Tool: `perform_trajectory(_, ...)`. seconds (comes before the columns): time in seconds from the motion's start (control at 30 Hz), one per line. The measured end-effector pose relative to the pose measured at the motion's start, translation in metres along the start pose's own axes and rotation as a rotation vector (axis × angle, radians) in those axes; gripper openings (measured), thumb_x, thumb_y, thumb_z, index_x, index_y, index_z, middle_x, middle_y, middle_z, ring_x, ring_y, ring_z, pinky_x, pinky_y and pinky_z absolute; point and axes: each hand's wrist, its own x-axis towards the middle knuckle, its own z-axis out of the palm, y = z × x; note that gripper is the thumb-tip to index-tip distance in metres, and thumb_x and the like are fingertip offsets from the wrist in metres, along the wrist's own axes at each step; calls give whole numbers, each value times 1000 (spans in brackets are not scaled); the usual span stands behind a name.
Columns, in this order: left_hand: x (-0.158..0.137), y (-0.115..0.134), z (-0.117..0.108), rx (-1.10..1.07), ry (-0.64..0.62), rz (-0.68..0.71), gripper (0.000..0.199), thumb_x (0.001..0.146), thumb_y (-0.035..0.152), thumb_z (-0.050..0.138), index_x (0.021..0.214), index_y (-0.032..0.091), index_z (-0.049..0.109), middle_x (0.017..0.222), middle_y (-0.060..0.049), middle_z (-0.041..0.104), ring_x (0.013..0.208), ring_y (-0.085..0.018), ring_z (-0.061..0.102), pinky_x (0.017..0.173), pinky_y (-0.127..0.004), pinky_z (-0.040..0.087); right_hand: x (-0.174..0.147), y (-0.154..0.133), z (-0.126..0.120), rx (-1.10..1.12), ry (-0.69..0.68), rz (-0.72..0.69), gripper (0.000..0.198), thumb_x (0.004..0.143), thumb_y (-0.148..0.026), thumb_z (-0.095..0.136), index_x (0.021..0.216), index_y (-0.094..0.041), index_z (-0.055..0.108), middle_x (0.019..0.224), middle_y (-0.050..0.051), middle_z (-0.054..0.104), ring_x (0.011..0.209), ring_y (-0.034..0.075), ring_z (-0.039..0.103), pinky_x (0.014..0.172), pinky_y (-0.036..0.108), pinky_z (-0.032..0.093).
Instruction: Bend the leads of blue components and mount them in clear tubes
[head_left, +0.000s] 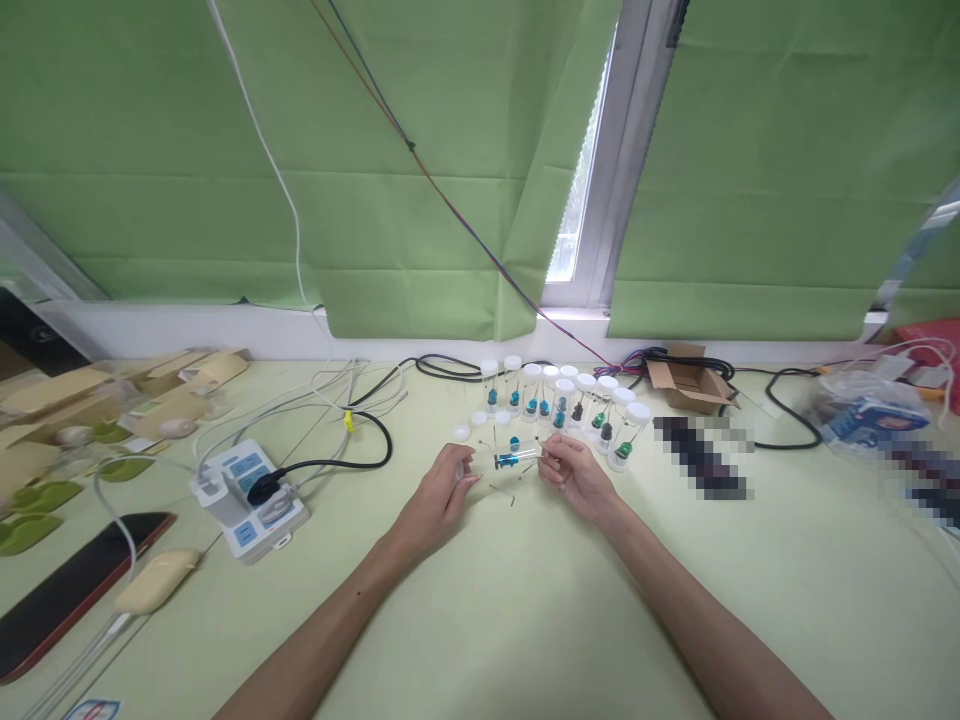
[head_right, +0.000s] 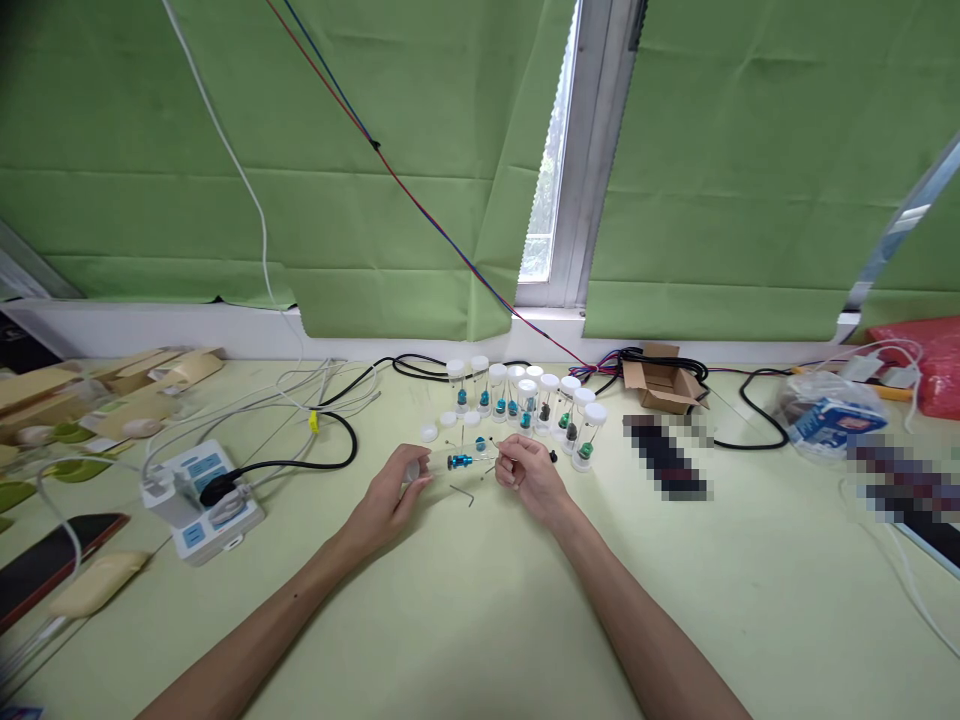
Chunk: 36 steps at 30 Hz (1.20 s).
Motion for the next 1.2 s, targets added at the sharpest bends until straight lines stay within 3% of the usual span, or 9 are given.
perform_trajectory(1.2,-1,1,1,14,12,-41,23,95,26,41,117,21,44,104,-8,54,89,-20,55,80,-34,46,-1,4,3,-200,39,-50,26,74,-32,75,65,-17,56,51,-5,48,41,6,40,43,23,23)
